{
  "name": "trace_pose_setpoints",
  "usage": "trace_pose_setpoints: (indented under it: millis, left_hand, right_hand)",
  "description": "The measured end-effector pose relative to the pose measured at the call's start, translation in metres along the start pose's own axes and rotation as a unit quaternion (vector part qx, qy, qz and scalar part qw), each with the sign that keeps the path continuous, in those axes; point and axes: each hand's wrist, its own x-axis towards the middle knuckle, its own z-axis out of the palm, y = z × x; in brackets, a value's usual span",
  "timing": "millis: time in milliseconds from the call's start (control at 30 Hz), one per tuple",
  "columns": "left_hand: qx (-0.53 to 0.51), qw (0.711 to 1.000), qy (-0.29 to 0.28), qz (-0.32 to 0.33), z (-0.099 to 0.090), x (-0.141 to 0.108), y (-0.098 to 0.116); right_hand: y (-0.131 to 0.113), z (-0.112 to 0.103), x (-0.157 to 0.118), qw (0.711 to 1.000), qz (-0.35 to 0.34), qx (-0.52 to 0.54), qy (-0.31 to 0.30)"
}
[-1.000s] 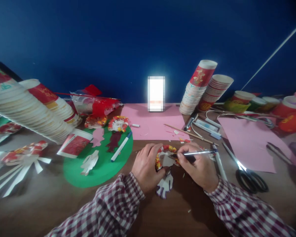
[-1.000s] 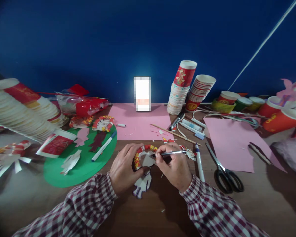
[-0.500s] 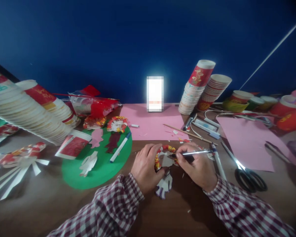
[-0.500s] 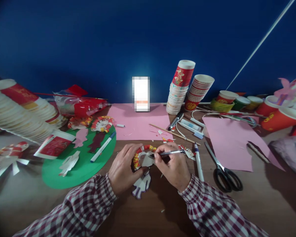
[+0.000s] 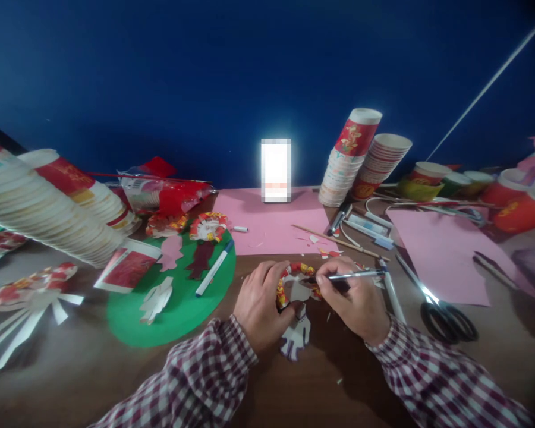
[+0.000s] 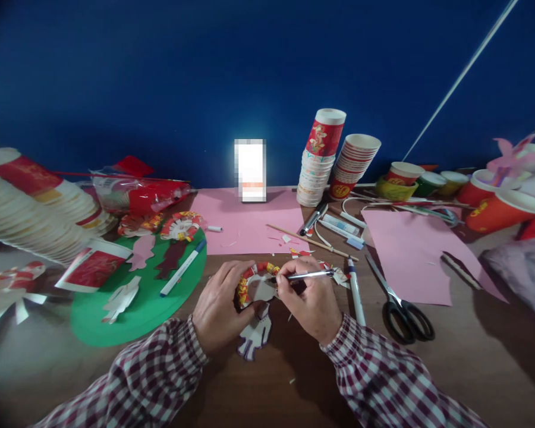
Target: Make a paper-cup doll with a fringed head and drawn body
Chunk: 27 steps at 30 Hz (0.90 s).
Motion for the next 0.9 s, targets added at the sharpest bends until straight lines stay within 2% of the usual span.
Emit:
trace_pose_setpoints:
  millis: [200, 900]
  left_hand:
    - [-0.004, 1.0, 0.009, 0.004, 0.001, 0.0, -0.0006]
    - [0.0, 1.0, -0.004, -0.005, 0.0004, 0.0004, -0.0012]
  right_hand:
    - [0.0026, -0.0009, 0.0005, 0.999, 0.016, 0.001, 0.034]
    - [0.0021, -0.001, -0.0009, 1.0, 0.01, -0.013, 0.017]
